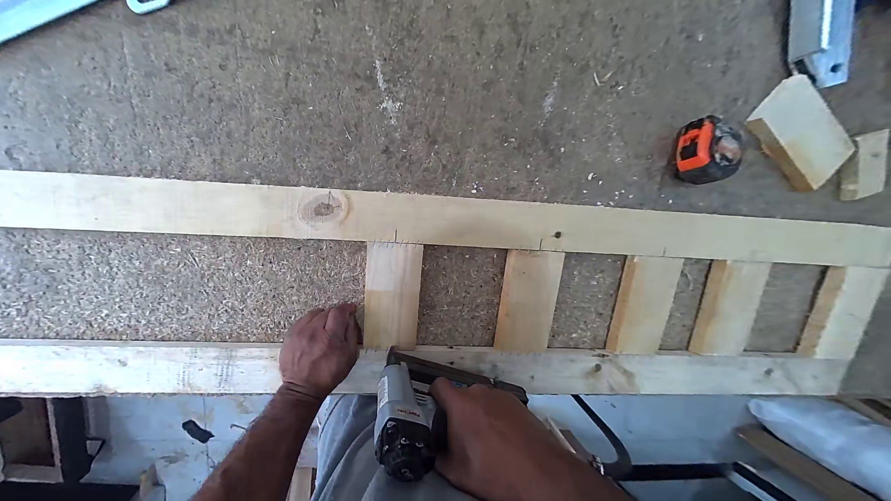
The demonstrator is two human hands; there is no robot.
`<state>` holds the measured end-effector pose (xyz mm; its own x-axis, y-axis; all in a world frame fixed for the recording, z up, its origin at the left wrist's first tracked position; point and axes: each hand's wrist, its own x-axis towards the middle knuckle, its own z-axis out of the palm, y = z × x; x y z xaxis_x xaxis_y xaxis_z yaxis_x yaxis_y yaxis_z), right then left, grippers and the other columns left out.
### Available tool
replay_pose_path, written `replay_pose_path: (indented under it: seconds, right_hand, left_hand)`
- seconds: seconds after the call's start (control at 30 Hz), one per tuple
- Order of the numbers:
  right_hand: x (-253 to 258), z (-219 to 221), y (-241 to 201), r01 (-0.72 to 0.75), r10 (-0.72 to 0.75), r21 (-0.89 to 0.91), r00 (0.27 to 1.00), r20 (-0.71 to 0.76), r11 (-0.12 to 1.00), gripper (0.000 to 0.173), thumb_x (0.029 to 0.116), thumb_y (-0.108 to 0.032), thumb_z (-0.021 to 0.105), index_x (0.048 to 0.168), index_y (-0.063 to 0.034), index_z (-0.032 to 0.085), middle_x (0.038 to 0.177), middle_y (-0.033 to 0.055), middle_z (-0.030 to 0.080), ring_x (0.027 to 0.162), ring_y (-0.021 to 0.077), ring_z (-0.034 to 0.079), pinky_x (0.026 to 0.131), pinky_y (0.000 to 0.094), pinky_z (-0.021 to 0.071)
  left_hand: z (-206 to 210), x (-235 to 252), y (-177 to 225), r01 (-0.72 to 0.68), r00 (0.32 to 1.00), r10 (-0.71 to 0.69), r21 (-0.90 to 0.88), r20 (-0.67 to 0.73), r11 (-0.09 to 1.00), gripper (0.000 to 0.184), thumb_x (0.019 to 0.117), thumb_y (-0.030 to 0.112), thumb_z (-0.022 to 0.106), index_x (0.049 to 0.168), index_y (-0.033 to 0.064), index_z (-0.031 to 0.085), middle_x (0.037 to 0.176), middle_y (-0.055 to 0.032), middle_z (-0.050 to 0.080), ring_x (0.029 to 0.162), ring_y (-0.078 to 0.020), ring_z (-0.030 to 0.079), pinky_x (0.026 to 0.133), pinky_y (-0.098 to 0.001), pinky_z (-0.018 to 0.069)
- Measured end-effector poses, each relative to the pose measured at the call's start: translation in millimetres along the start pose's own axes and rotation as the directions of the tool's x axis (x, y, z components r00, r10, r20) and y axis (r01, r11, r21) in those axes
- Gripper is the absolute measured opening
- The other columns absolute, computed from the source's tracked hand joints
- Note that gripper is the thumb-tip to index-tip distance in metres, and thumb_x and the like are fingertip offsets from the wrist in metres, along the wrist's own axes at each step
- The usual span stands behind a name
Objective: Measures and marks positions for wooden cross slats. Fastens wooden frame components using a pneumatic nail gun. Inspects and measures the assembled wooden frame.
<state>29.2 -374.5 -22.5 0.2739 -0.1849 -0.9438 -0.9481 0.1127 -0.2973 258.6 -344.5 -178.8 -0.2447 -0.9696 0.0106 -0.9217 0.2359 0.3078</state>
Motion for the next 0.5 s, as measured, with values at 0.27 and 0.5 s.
replay_pose_path:
  seconds: [0.27,0.5]
  right_hand:
    - [-6,5,20,-0.013,0.013,0.025,1.000,-0.006,1.000,0.060,0.0859,-0.047,0.071,0.131,-0.0095,0.054,0.098,0.0173,0.068,0.094,0.0389,0.069,0.073,0.0589,0.0545]
    - [-9,6,28,0.006,-0.004,0.045,1.000,-0.028,0.999,0.062,0.0840,-0.047,0.073,0.132,-0.0106,0.056,0.099,0.0172,0.069,0.093,0.0386,0.070,0.073,0.0594,0.0550]
  left_hand:
    - [-1,1,2,0.024,1.000,-0.024,-0.007,-0.004,1.000,0.028,0.0988,0.024,0.050,0.098,0.0091,0.074,0.076,-0.0068,0.071,0.072,-0.0273,0.071,0.063,-0.0436,0.0582]
    - [-2,3,3,0.019,1.000,-0.019,0.003,-0.014,1.000,0.030,0.0988,0.025,0.049,0.098,0.0094,0.074,0.076,-0.0075,0.071,0.070,-0.0275,0.071,0.062,-0.0435,0.0583]
